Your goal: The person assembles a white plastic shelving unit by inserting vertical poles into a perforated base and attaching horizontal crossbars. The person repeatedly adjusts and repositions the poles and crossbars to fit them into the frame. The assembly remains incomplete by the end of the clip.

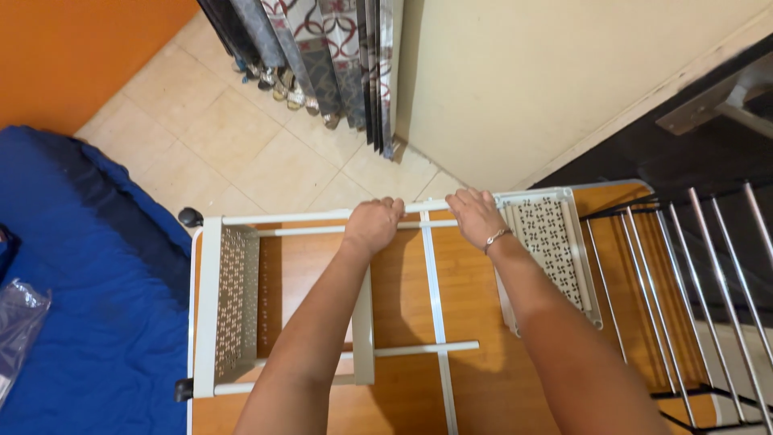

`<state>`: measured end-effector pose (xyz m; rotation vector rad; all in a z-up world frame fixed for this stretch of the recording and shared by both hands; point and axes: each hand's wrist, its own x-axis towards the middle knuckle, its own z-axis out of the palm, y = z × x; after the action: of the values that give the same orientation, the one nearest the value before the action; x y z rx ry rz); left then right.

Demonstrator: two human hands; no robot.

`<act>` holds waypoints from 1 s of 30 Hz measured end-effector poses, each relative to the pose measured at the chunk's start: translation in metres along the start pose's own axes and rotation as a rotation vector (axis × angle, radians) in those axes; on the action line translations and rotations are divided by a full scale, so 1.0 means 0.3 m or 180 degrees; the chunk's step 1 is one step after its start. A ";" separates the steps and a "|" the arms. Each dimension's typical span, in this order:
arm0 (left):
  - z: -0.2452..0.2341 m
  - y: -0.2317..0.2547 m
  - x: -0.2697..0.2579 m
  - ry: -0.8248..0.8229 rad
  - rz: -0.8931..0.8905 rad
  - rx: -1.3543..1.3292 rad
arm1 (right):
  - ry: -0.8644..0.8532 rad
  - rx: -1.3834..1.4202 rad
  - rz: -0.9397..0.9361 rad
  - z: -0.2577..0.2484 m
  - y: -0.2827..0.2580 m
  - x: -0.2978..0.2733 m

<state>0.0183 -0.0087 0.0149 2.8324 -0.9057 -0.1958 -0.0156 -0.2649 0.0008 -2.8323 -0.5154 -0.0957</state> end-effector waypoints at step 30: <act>0.023 -0.049 -0.020 0.0273 0.0432 -0.0272 | 0.0194 -0.0140 -0.0004 -0.017 -0.029 -0.081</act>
<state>0.0207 0.0058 0.0056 2.6674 -1.0402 -0.0930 -0.0416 -0.2665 0.0052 -2.8616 -0.5078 -0.1953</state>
